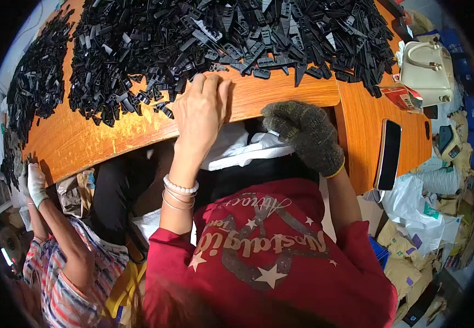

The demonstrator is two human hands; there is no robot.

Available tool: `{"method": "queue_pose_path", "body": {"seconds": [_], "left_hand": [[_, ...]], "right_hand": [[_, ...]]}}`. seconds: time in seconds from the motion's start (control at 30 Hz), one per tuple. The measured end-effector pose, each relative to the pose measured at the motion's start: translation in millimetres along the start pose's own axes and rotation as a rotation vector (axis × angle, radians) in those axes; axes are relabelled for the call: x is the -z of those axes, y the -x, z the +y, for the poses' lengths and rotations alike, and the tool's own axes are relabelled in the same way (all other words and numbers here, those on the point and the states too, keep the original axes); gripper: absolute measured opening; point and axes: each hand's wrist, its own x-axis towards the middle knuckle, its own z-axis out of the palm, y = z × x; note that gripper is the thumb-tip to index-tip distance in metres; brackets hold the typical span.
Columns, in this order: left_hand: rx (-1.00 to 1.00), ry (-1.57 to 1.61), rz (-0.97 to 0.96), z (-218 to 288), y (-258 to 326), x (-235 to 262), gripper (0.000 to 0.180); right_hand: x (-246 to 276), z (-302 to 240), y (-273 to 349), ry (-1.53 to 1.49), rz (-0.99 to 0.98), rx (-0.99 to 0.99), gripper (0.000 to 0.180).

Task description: Assembling or inspecting small black plastic hardware components on a wooden table.

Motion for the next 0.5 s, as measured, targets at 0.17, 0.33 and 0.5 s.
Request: {"method": "queue_pose_path", "body": {"seconds": [0.17, 0.33, 0.5], "left_hand": [[-0.065, 0.051, 0.022, 20, -22, -9, 0.021], [0.063, 0.038, -0.009, 31, -11, 0, 0.013], [0.343, 0.406, -0.109, 27, 9, 19, 0.015]], "right_hand": [[-7, -11, -3, -0.062, 0.072, -0.020, 0.021], [-14, 12, -7, -0.218, 0.134, 0.047, 0.033], [-9, -11, -19, -0.910, 0.087, -0.362, 0.048]]}}
